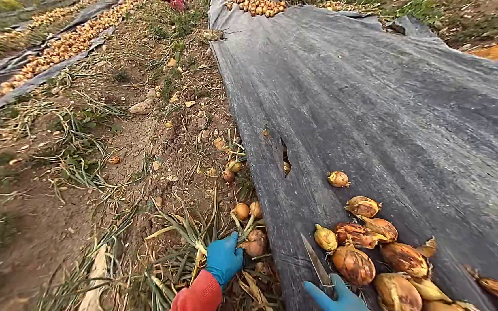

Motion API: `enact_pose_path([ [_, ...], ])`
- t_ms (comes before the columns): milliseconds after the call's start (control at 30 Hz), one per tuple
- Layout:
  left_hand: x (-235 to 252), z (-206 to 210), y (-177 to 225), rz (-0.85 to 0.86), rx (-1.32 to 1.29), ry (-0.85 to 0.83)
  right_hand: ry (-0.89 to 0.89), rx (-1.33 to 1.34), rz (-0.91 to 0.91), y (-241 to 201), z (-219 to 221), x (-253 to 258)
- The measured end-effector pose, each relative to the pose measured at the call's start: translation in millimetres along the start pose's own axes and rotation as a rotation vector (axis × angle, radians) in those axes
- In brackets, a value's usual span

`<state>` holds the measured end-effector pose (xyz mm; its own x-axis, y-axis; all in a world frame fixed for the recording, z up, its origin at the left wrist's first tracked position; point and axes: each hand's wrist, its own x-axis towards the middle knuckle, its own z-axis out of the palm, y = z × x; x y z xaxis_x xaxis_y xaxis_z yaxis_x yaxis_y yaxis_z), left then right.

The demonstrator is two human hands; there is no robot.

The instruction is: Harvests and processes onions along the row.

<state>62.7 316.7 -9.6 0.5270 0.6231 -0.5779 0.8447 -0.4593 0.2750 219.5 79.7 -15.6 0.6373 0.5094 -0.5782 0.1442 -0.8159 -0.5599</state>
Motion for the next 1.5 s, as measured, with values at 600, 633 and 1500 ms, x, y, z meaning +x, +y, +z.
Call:
enact_pose_path([
  [600, -76, -38, 23, -0.012, 0.329, -0.135, -0.015, -0.199, -0.136, -69, -3, 27],
  [633, -68, -32, 42, 0.101, 0.303, -0.103, -0.017, -0.166, -0.14, -68, -3, 27],
  [1500, -147, 33, 76, 0.608, -0.908, 0.323, -0.599, 0.818, -0.234, -11, -31, -75],
])
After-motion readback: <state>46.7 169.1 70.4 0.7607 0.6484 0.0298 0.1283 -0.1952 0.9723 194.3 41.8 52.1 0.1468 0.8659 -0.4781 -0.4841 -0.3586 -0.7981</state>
